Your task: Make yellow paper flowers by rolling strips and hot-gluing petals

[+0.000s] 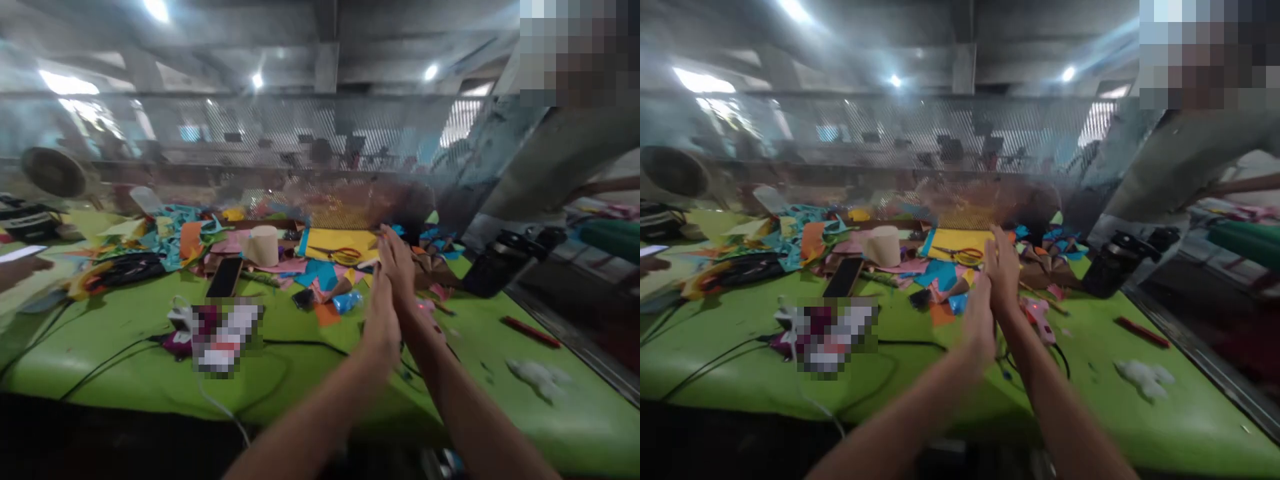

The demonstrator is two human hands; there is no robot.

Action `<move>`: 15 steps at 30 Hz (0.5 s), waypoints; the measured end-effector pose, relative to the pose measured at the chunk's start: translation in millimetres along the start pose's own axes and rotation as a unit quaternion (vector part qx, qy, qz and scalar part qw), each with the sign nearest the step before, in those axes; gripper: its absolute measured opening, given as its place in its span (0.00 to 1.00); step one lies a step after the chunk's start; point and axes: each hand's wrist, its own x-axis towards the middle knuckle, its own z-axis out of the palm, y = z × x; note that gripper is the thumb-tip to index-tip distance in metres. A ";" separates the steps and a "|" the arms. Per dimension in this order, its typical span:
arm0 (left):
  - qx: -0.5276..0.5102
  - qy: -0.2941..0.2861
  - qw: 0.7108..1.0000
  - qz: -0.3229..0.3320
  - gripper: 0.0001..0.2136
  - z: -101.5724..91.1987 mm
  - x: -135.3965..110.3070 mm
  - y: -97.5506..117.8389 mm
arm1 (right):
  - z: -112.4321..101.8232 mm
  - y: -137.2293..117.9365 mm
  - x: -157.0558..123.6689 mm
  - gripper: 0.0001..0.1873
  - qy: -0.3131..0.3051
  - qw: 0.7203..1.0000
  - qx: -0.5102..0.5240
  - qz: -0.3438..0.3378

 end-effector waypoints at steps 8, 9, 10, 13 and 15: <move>-0.006 -0.039 0.998 0.040 0.14 -59.7 39.8 35.2 | -18.0 -2.0 -25.0 0.24 -0.096 0.995 0.020 0.033; 0.002 -0.036 0.999 0.041 0.13 -64.5 38.9 38.7 | -29.3 -7.4 -29.8 0.22 -0.120 0.991 0.010 0.052; 0.008 -0.032 0.999 0.040 0.13 -68.3 38.0 41.1 | -42.4 -13.1 -35.1 0.20 -0.143 0.988 -0.008 0.064; 0.013 -0.029 0.999 0.041 0.11 -75.8 38.2 42.8 | -85.1 -25.1 -56.2 0.13 -0.270 0.959 -0.074 0.045; 0.008 -0.031 0.999 0.042 0.10 -77.7 40.5 41.3 | -109.8 -25.5 -73.5 0.11 -0.378 0.921 -0.093 0.015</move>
